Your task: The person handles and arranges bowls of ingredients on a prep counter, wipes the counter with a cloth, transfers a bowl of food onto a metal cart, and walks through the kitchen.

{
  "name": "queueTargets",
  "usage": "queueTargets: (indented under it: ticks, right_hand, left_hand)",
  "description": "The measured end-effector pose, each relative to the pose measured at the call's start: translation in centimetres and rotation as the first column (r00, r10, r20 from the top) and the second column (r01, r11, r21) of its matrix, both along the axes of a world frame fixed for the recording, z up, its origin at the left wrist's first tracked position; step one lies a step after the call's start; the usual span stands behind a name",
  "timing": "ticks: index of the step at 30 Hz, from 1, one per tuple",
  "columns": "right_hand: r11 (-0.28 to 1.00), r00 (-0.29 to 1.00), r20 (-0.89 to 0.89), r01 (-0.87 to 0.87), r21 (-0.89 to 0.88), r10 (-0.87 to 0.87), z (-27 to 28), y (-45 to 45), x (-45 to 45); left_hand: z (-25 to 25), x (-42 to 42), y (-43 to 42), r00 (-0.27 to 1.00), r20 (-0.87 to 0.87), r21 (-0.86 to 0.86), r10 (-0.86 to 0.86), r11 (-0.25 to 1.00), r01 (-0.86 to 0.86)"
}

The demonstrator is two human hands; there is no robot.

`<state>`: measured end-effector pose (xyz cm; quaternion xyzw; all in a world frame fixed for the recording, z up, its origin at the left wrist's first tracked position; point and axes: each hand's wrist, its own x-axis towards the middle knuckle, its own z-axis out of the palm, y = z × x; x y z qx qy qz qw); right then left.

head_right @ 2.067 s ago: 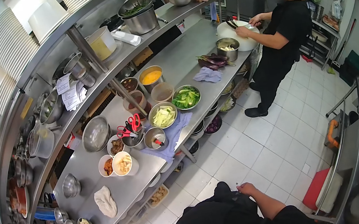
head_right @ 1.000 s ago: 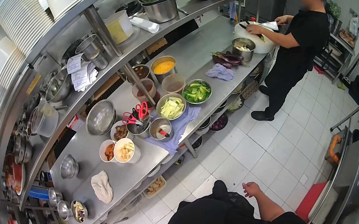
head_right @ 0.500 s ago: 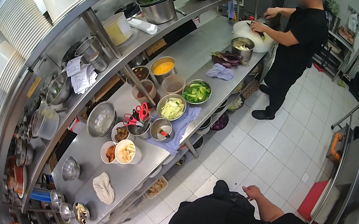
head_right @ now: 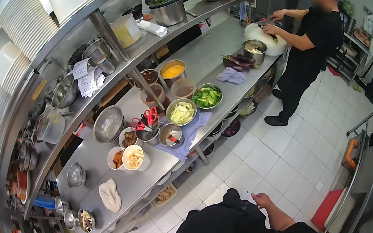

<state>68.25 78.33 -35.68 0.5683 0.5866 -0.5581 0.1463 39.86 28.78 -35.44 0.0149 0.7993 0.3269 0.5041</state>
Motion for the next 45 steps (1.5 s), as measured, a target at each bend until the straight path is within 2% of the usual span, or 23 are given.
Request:
queueTargets:
  ticks: [9,12,18,20,21,23,25,27,28,30,32,36,38,45]
  right_hand:
    - [0.997,0.998,-0.010,-0.066,0.043,0.067,0.7,0.8,-1.0]
    - [0.996,0.997,-0.017,-0.073,0.056,0.074,0.6,1.2,-1.0]
    - [0.994,0.996,-0.021,-0.079,0.072,0.081,1.2,1.5,-0.9]
    - [0.971,0.980,-0.009,-0.198,0.137,0.201,0.5,1.8,-0.5]
    - [0.970,0.980,-0.005,-0.197,0.140,0.199,-0.8,1.9,0.0]
    - [0.927,0.954,0.026,-0.296,0.228,0.298,-2.0,1.8,0.5]
    - [0.925,0.951,0.049,-0.309,0.223,0.306,-1.4,1.5,0.5]
    - [0.922,0.947,0.070,-0.320,0.218,0.313,0.1,0.9,0.1]
    - [0.895,0.925,0.091,-0.380,0.236,0.369,0.5,0.8,-0.1]
    - [0.864,0.902,0.114,-0.432,0.258,0.417,-0.3,1.2,0.1]
    - [0.809,0.858,0.131,-0.512,0.289,0.496,-2.2,1.4,0.4]
    - [0.843,0.879,0.153,-0.477,0.248,0.452,-2.2,1.6,0.0]
    - [0.849,0.900,0.168,-0.436,0.299,0.403,-1.6,1.4,-0.2]
    - [0.859,0.894,0.146,-0.447,0.250,0.423,-2.9,2.0,0.5]
  left_hand:
    - [-1.1,1.4,-0.3,0.997,-0.007,-0.059,0.077,0.995,-0.077]
    - [-2.7,1.6,-0.7,0.996,0.027,-0.036,0.081,0.996,-0.080]
    - [-1.9,2.6,0.1,0.998,-0.029,-0.044,0.056,0.997,-0.057]
    - [-0.9,2.7,1.0,0.995,-0.057,-0.116,0.079,0.990,-0.085]
    - [-0.4,3.0,1.4,0.994,-0.099,-0.140,0.049,0.988,-0.063]
    - [1.0,3.2,2.1,0.995,-0.086,-0.145,0.058,0.987,-0.070]
    - [0.3,3.2,2.0,0.995,-0.075,-0.150,0.064,0.986,-0.075]
    - [-3.2,2.9,0.9,0.987,-0.137,-0.160,-0.089,0.985,0.067]
    - [-3.0,2.9,1.2,0.986,-0.137,-0.157,-0.093,0.985,0.071]
    - [-2.9,2.9,2.3,0.959,-0.146,-0.244,-0.242,0.949,0.202]
    - [-2.0,2.8,3.3,0.954,-0.167,-0.230,-0.249,0.951,0.208]
    - [-2.9,2.6,3.8,0.945,-0.194,-0.206,-0.265,0.952,0.225]
    - [-1.8,2.6,4.2,0.946,-0.187,-0.225,-0.265,0.949,0.222]
    - [-0.5,2.2,4.7,0.958,-0.115,-0.312,-0.263,0.925,0.217]
